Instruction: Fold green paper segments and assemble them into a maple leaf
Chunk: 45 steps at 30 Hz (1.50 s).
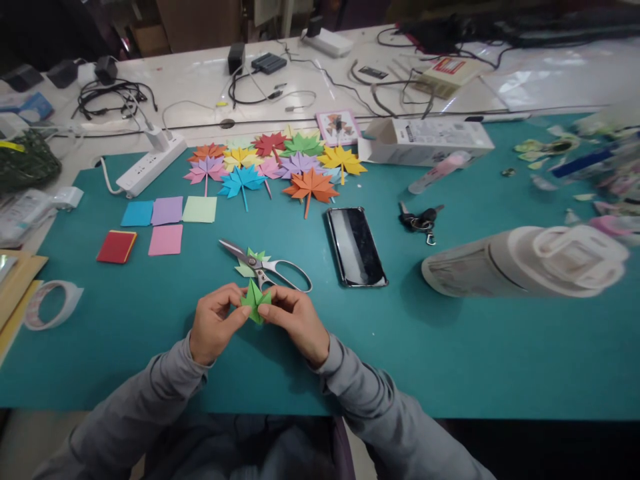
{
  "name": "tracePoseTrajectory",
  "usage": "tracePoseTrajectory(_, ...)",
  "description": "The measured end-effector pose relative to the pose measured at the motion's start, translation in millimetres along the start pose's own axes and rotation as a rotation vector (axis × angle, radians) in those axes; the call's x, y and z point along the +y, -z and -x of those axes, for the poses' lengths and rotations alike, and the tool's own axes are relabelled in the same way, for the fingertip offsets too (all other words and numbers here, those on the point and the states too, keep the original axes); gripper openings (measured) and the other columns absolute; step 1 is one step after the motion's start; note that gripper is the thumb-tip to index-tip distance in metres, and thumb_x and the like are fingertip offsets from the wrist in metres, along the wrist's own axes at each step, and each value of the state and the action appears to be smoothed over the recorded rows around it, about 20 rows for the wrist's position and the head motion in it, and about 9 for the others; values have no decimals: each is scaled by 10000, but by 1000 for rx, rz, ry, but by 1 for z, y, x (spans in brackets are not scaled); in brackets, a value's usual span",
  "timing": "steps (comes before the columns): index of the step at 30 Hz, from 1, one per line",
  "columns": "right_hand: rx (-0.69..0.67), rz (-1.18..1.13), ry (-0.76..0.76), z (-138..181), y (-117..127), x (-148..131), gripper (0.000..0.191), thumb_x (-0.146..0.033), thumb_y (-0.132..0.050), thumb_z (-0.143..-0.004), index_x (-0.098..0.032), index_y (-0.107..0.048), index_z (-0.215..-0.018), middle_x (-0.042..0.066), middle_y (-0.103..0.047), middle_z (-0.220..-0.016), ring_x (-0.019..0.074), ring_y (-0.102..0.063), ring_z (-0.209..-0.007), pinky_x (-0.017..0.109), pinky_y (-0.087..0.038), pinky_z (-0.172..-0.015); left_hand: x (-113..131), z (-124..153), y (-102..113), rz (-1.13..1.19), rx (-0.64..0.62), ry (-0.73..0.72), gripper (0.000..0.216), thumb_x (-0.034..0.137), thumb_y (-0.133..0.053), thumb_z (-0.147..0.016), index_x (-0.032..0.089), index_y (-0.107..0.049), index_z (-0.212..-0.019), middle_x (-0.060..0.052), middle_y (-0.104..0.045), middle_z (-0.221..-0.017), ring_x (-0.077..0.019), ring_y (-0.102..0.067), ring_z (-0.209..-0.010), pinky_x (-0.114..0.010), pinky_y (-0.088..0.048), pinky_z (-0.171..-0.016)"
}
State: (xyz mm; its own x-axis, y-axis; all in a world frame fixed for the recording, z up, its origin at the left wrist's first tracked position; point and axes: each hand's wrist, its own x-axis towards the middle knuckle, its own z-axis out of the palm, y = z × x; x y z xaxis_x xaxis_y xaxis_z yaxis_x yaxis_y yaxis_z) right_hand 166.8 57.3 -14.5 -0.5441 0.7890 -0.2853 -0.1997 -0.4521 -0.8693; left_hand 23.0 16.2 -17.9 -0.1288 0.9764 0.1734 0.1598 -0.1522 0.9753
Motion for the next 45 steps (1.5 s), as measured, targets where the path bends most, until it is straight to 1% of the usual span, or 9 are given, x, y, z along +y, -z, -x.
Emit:
tracePoseTrajectory(7, 82, 126, 11, -1, 2, 1, 353, -407, -724, -630, -161, -506, -501, -52, -449, -477, 73, -361, -489, 233, -273, -503, 0, 0, 0, 15, -32, 39, 257, 277, -601, -755, 186, -477, -550, 22, -446, -570, -126, -460, -573, -274, -445, -600)
tracePoseTrajectory(12, 75, 118, 36, 0, 2, 3, 331, -380, -701, -648, -163, -492, -510, -64, -410, -485, 66, -323, -483, 237, -251, -498, -3, 0, -1, 26, -14, 37, 254, 246, -611, -739, 181, -478, -533, 28, -436, -558, -121, -461, -565, -268, -448, -602)
tracePoseTrajectory(18, 32, 90, 26, -1, 1, 2, 284, -365, -714, -627, -163, -527, -557, -50, -471, -527, 78, -376, -509, 238, -293, -519, -5, 1, -2, 14, 2, 38, 272, 256, -611, -741, 181, -486, -512, 30, -456, -539, -119, -468, -551, -294, -471, -655)
tracePoseTrajectory(21, 49, 111, 44, -1, 1, 4, 313, -383, -721, -622, -165, -512, -543, -46, -481, -525, 79, -381, -511, 237, -303, -522, -6, 1, -3, 9, -15, 34, 271, 273, -612, -747, 182, -501, -517, 28, -466, -536, -122, -474, -554, -303, -475, -677)
tracePoseTrajectory(29, 56, 174, 73, -3, 3, 10, 365, -425, -709, -642, -166, -484, -516, -55, -454, -488, 68, -352, -479, 228, -277, -485, -9, 2, -4, 13, -31, 36, 297, 365, -604, -769, 182, -502, -559, 20, -474, -562, -125, -471, -565, -267, -440, -591)
tracePoseTrajectory(36, 39, 194, 6, -2, 4, 5, 332, -389, -707, -647, -163, -507, -509, -51, -479, -478, 63, -395, -439, 214, -308, -443, -6, 1, -3, 34, -40, 34, 335, 370, -595, -783, 182, -480, -530, 23, -445, -549, -120, -439, -551, -258, -407, -561)
tracePoseTrajectory(40, 31, 206, -7, -1, 4, 4, 336, -388, -710, -645, -164, -504, -504, -65, -450, -448, 46, -341, -394, 203, -250, -397, -8, 0, -2, 65, -65, 85, 326, 420, -612, -755, 175, -500, -570, 14, -469, -580, -123, -448, -562, -252, -402, -541)
tracePoseTrajectory(42, 22, 215, 2, -1, 3, 5, 346, -392, -716, -638, -161, -501, -496, -63, -447, -445, 45, -322, -414, 206, -238, -411, -9, 0, -2, 65, -52, 89, 299, 408, -634, -738, 173, -520, -592, 4, -495, -597, -133, -472, -585, -265, -422, -569)
tracePoseTrajectory(45, 5, 243, 5, -1, 3, 7, 354, -395, -723, -625, -159, -496, -488, -63, -424, -444, 53, -316, -448, 215, -243, -442, -11, 0, -3, 67, -13, 74, 286, 366, -639, -740, 179, -521, -560, 5, -504, -580, -140, -492, -594, -321, -472, -681)
